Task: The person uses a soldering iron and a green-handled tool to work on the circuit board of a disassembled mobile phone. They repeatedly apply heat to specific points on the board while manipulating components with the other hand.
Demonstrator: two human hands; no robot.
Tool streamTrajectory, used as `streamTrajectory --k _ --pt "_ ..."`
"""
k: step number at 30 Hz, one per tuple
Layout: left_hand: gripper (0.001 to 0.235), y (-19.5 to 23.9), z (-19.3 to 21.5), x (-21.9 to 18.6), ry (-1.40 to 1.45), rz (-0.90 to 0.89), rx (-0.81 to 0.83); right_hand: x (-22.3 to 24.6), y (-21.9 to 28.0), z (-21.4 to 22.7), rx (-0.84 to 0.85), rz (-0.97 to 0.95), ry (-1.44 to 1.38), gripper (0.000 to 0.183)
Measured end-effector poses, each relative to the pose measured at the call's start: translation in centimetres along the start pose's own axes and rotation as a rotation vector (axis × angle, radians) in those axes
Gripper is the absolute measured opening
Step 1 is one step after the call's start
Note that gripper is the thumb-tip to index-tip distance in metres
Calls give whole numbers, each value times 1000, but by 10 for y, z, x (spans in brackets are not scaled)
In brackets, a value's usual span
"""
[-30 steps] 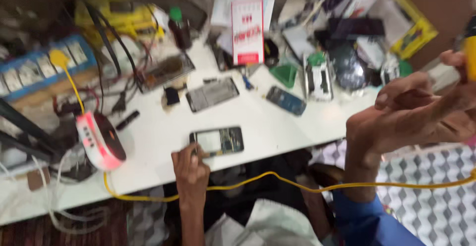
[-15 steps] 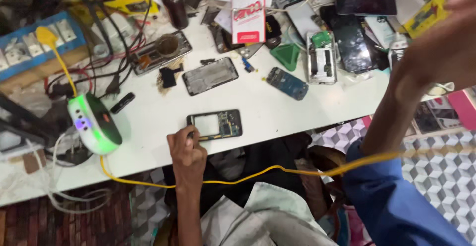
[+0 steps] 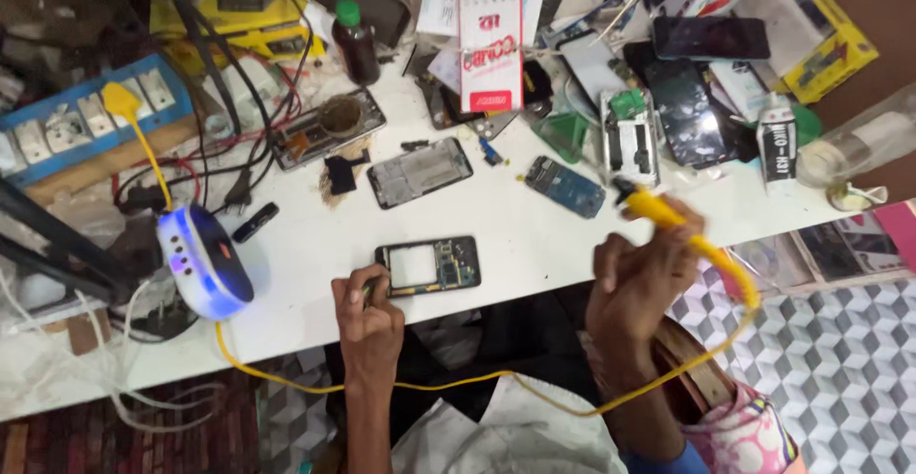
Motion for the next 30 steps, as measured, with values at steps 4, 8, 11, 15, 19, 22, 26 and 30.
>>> streamTrajectory --k 4,8,11,15,19,22,26,30 --pt "45 -8 6 -9 87 -214 -110 -8 21 -4 -42 -61 106 42" --pt "58 -6 6 -18 133 -351 -163 -12 22 11 -95 27 217 44" --pt "69 -5 -5 -7 -182 -101 -22 -19 23 19 -61 106 164 43" --pt "78 -7 -2 -18 -123 -213 -71 -31 24 21 7 98 155 41" --pt "82 -5 4 -29 9 -369 -167 -33 30 22 51 101 131 37" --pt "86 -9 0 -27 0 -354 -142 -37 30 24 20 91 128 35" --pt "92 1 -3 -23 7 -352 -166 -43 39 31 -15 62 207 33" --pt "93 1 -1 -26 11 -342 -186 -41 41 31 -58 115 315 31"
Point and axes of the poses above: each hand's wrist, its own y-axis away from the middle knuckle, its own z-axis out of the back of the hand, x = y × z, the point moved 6 cm from there along -y, towards the middle knuckle, and after that the axes turned 4 degrees about -x, right-handed, at the moved point
